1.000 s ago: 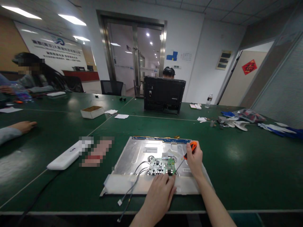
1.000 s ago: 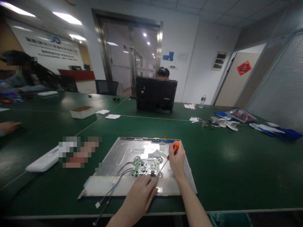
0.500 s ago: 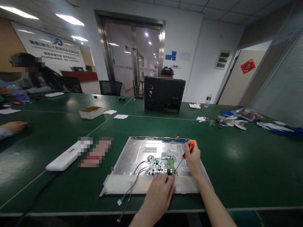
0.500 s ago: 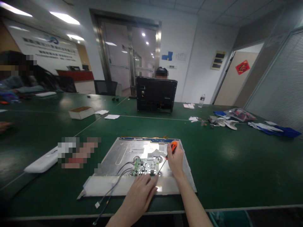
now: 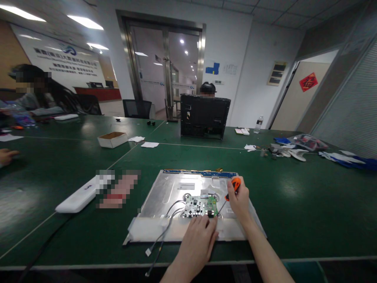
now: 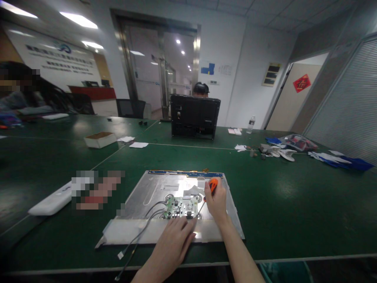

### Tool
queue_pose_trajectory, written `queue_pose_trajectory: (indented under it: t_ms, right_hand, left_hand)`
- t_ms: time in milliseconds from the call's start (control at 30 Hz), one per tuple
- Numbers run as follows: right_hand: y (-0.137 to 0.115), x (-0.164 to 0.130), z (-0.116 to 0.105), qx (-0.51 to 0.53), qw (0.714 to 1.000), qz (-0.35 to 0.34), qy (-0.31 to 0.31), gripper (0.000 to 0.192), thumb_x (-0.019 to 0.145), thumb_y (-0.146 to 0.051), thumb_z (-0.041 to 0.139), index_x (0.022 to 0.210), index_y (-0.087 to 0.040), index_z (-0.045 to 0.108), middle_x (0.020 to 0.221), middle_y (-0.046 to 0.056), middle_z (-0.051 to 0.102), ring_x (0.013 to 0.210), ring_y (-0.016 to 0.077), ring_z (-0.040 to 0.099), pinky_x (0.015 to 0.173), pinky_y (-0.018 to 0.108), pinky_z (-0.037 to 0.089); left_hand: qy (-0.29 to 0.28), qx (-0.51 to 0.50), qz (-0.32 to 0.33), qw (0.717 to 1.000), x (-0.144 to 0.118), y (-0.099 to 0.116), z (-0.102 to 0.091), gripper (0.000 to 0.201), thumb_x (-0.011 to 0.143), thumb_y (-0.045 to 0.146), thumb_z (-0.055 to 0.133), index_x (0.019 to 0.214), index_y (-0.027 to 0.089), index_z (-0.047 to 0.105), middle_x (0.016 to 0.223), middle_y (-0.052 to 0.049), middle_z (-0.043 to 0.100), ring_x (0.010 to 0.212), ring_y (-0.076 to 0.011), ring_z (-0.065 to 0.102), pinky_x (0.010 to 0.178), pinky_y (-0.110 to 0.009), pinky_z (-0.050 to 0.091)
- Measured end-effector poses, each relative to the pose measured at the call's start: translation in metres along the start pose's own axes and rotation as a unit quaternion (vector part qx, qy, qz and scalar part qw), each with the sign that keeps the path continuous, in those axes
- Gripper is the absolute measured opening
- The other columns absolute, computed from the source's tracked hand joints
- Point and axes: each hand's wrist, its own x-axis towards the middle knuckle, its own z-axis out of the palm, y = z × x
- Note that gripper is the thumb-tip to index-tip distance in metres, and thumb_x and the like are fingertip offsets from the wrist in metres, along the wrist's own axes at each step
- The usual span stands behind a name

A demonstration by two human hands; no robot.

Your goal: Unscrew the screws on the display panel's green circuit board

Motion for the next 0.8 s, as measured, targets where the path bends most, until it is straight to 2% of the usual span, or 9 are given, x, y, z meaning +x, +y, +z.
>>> queue_pose_trajectory:
  t_ms: [133,300,467,600,667,800]
  right_hand:
    - [-0.003,-0.001,0.002,-0.006,0.999,-0.044,-0.014,0.020,0.092,-0.039,0.045,0.089,-0.021,0.050,0.055,-0.007,0.047,0.042,0.0112,0.043,0.044,0.023,0.034]
    - [-0.007,0.004,0.006,-0.036,0.987,-0.148,-0.049,0.022,0.094,-0.031,0.045,0.111,-0.018,0.048,0.053,-0.009,0.047,0.039,0.0104,0.043,0.043,0.021,0.033]
    - [-0.016,0.005,0.014,-0.069,0.972,-0.215,-0.061,0.014,0.093,-0.029,0.049,0.103,-0.019,0.051,0.055,-0.007,0.051,0.040,0.0100,0.047,0.044,0.021,0.034]
    - [-0.019,0.002,0.014,-0.043,0.976,-0.207,-0.055,0.014,0.091,-0.029,0.050,0.101,-0.019,0.051,0.055,-0.008,0.049,0.042,0.0100,0.047,0.046,0.021,0.035]
    - [-0.017,-0.001,0.010,-0.021,0.981,-0.186,-0.058,0.019,0.091,-0.028,0.046,0.107,-0.018,0.050,0.056,-0.008,0.047,0.042,0.0106,0.046,0.045,0.022,0.035]
    - [-0.010,-0.007,0.001,0.003,0.987,-0.152,-0.055,0.032,0.091,-0.026,0.041,0.121,-0.016,0.047,0.065,-0.003,0.054,0.046,0.0122,0.048,0.048,0.025,0.038]
  left_hand:
    - [0.000,-0.005,0.000,1.000,0.000,0.000,0.000,0.032,0.094,0.016,0.046,0.125,0.019,0.051,0.101,-0.009,0.059,0.094,-0.0263,0.054,0.083,-0.041,0.045]
    - [0.001,-0.006,-0.001,1.000,0.000,0.000,-0.001,0.030,0.093,0.016,0.048,0.123,0.019,0.051,0.103,-0.009,0.059,0.094,-0.0260,0.055,0.083,-0.040,0.044]
    - [-0.010,-0.010,-0.003,1.000,0.001,0.001,-0.004,0.026,0.092,0.014,0.049,0.117,0.019,0.052,0.100,-0.008,0.060,0.091,-0.0260,0.055,0.080,-0.040,0.044]
    - [0.005,-0.025,-0.004,1.000,0.001,0.000,-0.002,0.020,0.091,0.013,0.049,0.110,0.019,0.054,0.098,-0.008,0.060,0.090,-0.0257,0.054,0.079,-0.040,0.044]
    - [0.020,-0.036,0.000,0.999,0.000,-0.001,-0.001,0.018,0.090,0.013,0.049,0.106,0.019,0.055,0.098,-0.007,0.060,0.090,-0.0250,0.054,0.079,-0.038,0.044]
    - [0.073,-0.049,-0.005,0.996,0.006,-0.001,-0.002,0.017,0.088,0.011,0.047,0.100,0.019,0.056,0.098,-0.007,0.059,0.091,-0.0252,0.054,0.081,-0.040,0.043]
